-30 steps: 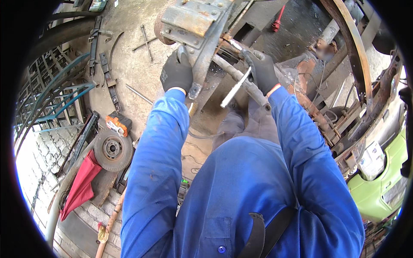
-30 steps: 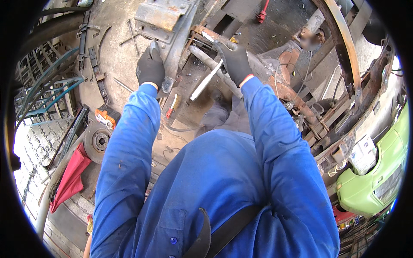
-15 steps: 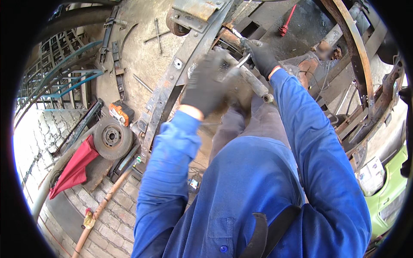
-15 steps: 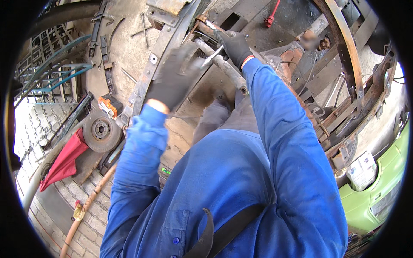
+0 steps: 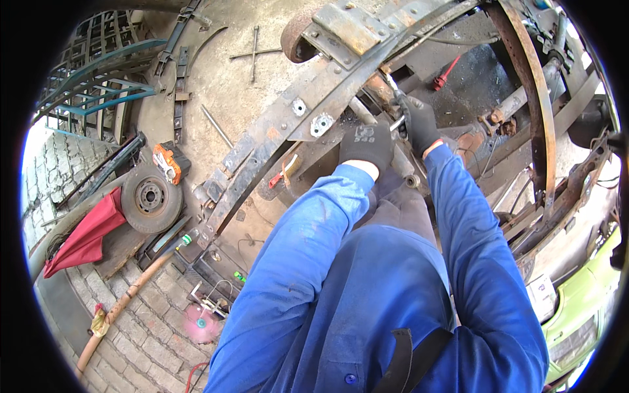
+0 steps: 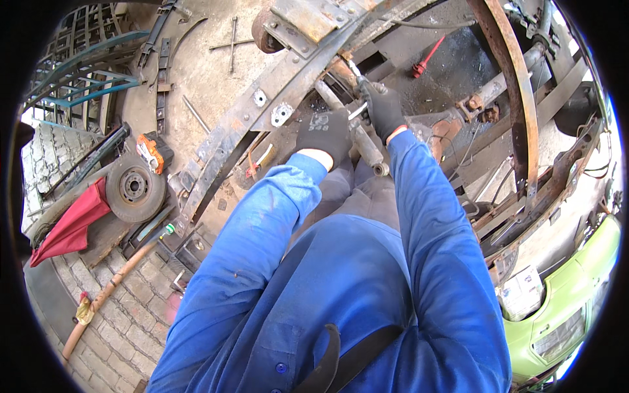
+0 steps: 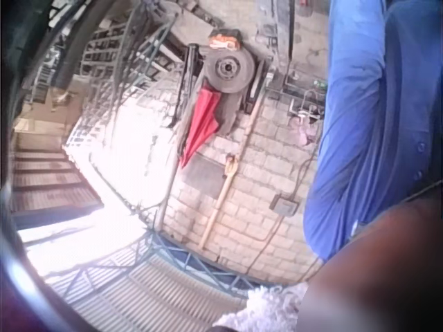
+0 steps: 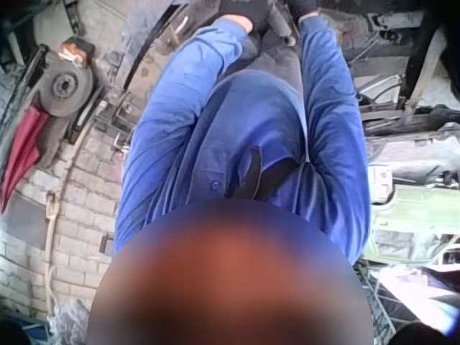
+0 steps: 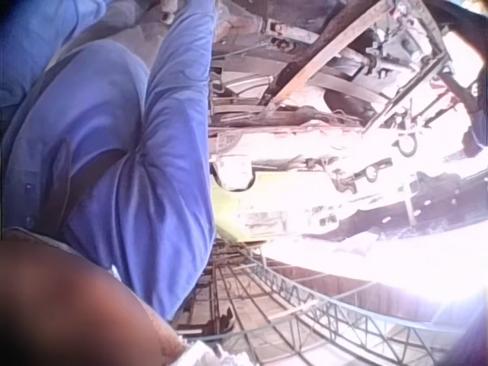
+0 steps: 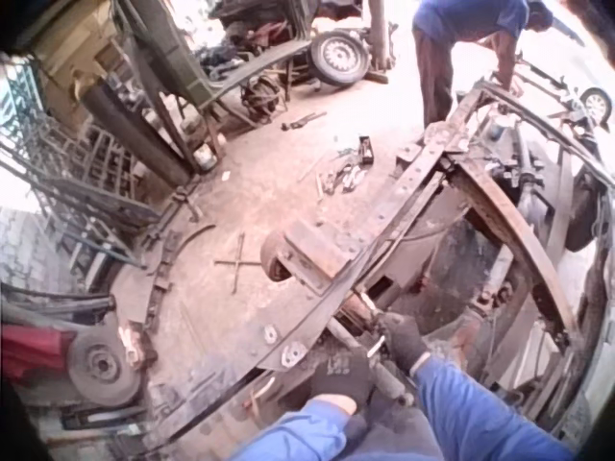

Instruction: The person uses a socket wrench to loosen and remove bolts from a vehicle chassis. They then lift and remove a curved metal frame component from the chassis.

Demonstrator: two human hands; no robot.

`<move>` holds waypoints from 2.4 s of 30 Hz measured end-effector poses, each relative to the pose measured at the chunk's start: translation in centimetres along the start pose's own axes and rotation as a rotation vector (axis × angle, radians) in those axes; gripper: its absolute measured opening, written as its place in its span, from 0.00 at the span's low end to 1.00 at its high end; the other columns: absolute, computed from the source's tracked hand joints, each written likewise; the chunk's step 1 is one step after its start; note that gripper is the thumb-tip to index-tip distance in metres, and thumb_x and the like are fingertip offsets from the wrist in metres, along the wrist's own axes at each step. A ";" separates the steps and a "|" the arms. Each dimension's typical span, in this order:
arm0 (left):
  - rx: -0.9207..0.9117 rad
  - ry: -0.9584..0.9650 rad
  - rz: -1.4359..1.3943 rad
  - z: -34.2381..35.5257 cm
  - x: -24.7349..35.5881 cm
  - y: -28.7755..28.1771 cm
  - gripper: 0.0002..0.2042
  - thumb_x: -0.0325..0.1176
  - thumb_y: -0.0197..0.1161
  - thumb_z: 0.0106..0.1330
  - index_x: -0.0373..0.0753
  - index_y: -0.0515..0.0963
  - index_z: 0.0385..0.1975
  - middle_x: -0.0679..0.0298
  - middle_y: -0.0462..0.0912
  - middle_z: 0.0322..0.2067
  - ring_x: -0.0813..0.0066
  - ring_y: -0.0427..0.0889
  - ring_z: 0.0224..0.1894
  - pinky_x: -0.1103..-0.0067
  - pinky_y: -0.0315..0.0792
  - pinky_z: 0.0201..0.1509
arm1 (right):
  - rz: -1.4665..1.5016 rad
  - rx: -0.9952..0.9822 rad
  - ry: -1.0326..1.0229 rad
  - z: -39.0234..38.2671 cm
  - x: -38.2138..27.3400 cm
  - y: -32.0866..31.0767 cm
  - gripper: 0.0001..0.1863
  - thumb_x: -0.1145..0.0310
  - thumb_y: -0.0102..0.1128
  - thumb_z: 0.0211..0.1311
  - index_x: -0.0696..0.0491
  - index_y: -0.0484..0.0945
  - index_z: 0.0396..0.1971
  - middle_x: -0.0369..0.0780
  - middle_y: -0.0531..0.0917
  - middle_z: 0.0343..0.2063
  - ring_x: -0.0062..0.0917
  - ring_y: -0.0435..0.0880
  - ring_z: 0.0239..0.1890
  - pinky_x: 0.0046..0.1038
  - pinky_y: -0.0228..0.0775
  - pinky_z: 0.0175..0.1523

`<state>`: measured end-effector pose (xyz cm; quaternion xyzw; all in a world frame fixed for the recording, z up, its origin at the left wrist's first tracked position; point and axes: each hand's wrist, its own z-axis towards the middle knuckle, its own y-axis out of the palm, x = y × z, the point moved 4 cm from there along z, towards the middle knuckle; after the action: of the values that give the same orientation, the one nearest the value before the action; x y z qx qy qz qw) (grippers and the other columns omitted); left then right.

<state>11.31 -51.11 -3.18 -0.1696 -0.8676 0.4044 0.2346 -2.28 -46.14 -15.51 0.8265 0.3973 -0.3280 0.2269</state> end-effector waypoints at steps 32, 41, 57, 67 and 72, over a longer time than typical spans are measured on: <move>-0.199 0.156 -0.175 0.4 4.6 -6.3 0.18 0.40 0.54 0.74 0.35 0.76 0.56 0.44 0.89 0.42 0.42 0.88 0.47 0.52 0.78 0.52 | -0.039 -0.104 0.073 1.6 -1.7 -2.0 0.25 0.45 0.65 0.75 0.56 0.90 0.45 0.27 0.78 0.22 0.15 0.71 0.20 0.24 0.63 0.24; -0.035 0.256 -0.001 0.8 -4.5 6.3 0.21 0.40 0.53 0.78 0.35 0.72 0.65 0.45 0.88 0.41 0.41 0.88 0.40 0.52 0.79 0.42 | -0.309 0.120 -0.337 -0.2 -1.8 -1.0 0.18 0.56 0.66 0.69 0.54 0.89 0.48 0.50 0.91 0.41 0.35 0.91 0.42 0.38 0.80 0.50; -0.134 0.242 0.004 -0.5 2.1 -5.0 0.20 0.46 0.52 0.81 0.36 0.79 0.59 0.40 0.86 0.47 0.37 0.84 0.49 0.51 0.76 0.52 | 0.263 -0.168 0.156 2.4 -0.7 -0.7 0.25 0.42 0.67 0.72 0.52 0.86 0.31 0.32 0.75 0.15 0.17 0.71 0.13 0.26 0.56 0.17; 0.018 0.203 0.094 1.3 -4.4 8.7 0.22 0.46 0.55 0.79 0.33 0.75 0.60 0.40 0.86 0.44 0.36 0.85 0.45 0.50 0.77 0.47 | -0.470 0.263 -0.438 0.1 -2.1 -0.6 0.21 0.54 0.69 0.69 0.58 0.86 0.48 0.46 0.90 0.43 0.39 0.89 0.46 0.36 0.78 0.54; -0.166 0.034 -0.072 4.6 -5.0 11.4 0.23 0.46 0.54 0.78 0.33 0.76 0.60 0.37 0.84 0.51 0.33 0.83 0.52 0.49 0.75 0.56 | -0.190 0.330 -0.419 -1.2 -0.9 -1.3 0.28 0.57 0.72 0.65 0.56 0.80 0.60 0.49 0.87 0.51 0.36 0.87 0.53 0.34 0.78 0.59</move>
<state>14.15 -49.40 -16.01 -0.1642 -0.8995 0.3194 0.2487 -3.29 -45.11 -14.18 0.7255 0.3587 -0.5716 0.1346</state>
